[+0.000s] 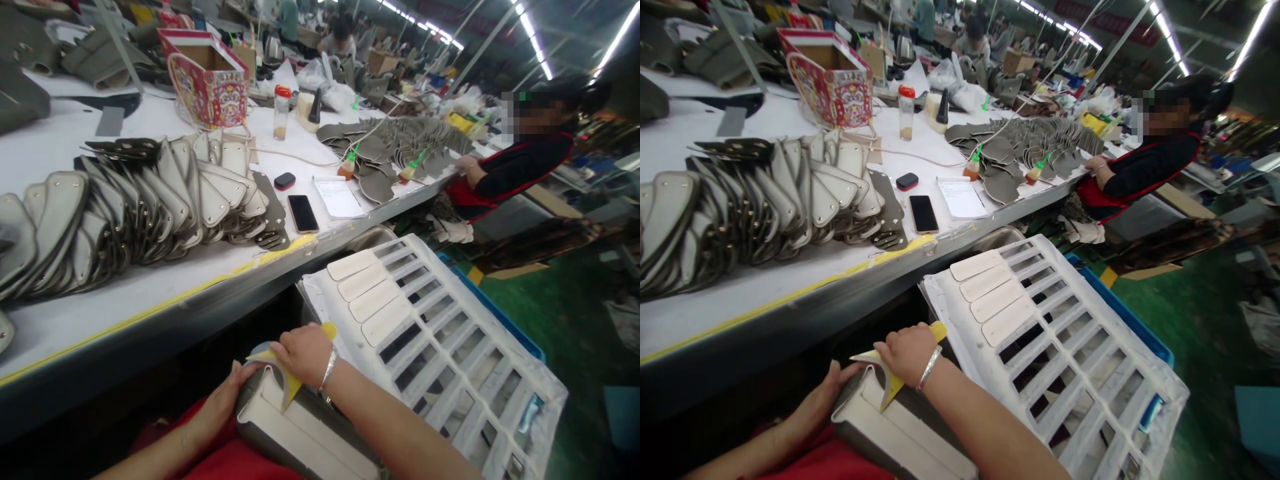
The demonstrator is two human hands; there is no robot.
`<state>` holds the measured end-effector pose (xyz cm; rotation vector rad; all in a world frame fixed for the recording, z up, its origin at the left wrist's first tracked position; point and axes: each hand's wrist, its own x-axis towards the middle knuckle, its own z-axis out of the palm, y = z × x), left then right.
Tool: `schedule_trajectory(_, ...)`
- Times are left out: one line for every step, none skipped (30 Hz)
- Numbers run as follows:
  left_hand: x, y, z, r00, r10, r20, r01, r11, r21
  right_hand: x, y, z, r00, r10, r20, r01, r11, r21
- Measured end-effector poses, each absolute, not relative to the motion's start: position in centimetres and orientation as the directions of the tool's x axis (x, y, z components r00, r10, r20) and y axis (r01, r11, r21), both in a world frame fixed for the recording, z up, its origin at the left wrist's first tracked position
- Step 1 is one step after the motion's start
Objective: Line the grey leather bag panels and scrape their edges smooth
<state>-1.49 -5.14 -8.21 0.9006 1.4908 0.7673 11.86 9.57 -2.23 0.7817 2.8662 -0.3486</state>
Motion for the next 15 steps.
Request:
schedule_trajectory(-1.4, -4.8, -8.0, -0.019, 0.848, -0.53, 0.01, 0.53, 0.848, 11.5, 9.8, -2.3, -0.871, 0.451, -0.195, 0.485, 0.852, -0.196)
schedule_trajectory(-1.3, -4.5, -7.8, 0.002, 0.823, -0.567, -0.092, 0.565, 0.82, 11.2, 10.0, -2.4, -0.888, 0.422, -0.183, 0.455, 0.866, -0.206)
schedule_trajectory(-1.2, -4.2, -7.6, 0.027, 0.8, -0.599, -0.182, 0.594, 0.784, 10.9, 10.2, -2.4, -0.903, 0.394, -0.171, 0.424, 0.88, -0.214)
schedule_trajectory(-1.2, -3.9, -7.4, 0.042, 0.774, -0.631, -0.245, 0.621, 0.745, 10.6, 10.4, -2.5, -0.918, 0.364, -0.159, 0.392, 0.893, -0.218)
schedule_trajectory(-1.2, -3.8, -7.2, 0.035, 0.745, -0.666, -0.271, 0.648, 0.712, 10.4, 10.5, -2.5, -0.931, 0.335, -0.147, 0.361, 0.906, -0.22)
schedule_trajectory(-1.2, -3.7, -7.1, 0.0, 0.711, -0.703, -0.255, 0.68, 0.688, 10.2, 10.6, -2.5, -0.941, 0.31, -0.133, 0.333, 0.917, -0.219)
schedule_trajectory(-1.2, -3.7, -7.0, -0.054, 0.678, -0.733, -0.206, 0.711, 0.672, 10.2, 10.7, -2.5, -0.95, 0.29, -0.116, 0.31, 0.926, -0.217)
schedule_trajectory(-1.2, -3.8, -7.0, -0.12, 0.651, -0.75, -0.144, 0.736, 0.662, 10.2, 10.7, -2.5, -0.956, 0.275, -0.1, 0.291, 0.932, -0.216)
schedule_trajectory(-1.2, -4.0, -7.0, -0.179, 0.635, -0.752, -0.086, 0.751, 0.655, 10.3, 10.7, -2.5, -0.96, 0.265, -0.086, 0.278, 0.936, -0.217)
schedule_trajectory(-1.2, -4.2, -7.0, -0.223, 0.633, -0.741, -0.038, 0.754, 0.655, 10.5, 10.7, -2.5, -0.963, 0.26, -0.074, 0.27, 0.938, -0.219)
schedule_trajectory(-1.2, -4.3, -7.1, -0.248, 0.64, -0.727, -0.009, 0.749, 0.662, 10.6, 10.6, -2.5, -0.964, 0.256, -0.066, 0.264, 0.938, -0.223)
schedule_trajectory(-1.2, -4.4, -7.2, -0.262, 0.646, -0.717, 0.004, 0.743, 0.669, 10.8, 10.6, -2.5, -0.966, 0.252, -0.06, 0.26, 0.938, -0.229)
schedule_trajectory(-1.2, -4.5, -7.2, -0.263, 0.65, -0.712, 0.007, 0.74, 0.673, 10.9, 10.6, -2.5, -0.967, 0.249, -0.056, 0.255, 0.938, -0.236)
schedule_trajectory(-1.2, -4.6, -7.3, -0.261, 0.648, -0.715, 0.005, 0.742, 0.671, 10.9, 10.6, -2.5, -0.968, 0.245, -0.051, 0.25, 0.937, -0.244)
schedule_trajectory(-1.2, -4.6, -7.3, -0.254, 0.644, -0.721, 0.003, 0.746, 0.666, 10.9, 10.6, -2.6, -0.97, 0.24, -0.046, 0.244, 0.937, -0.251)
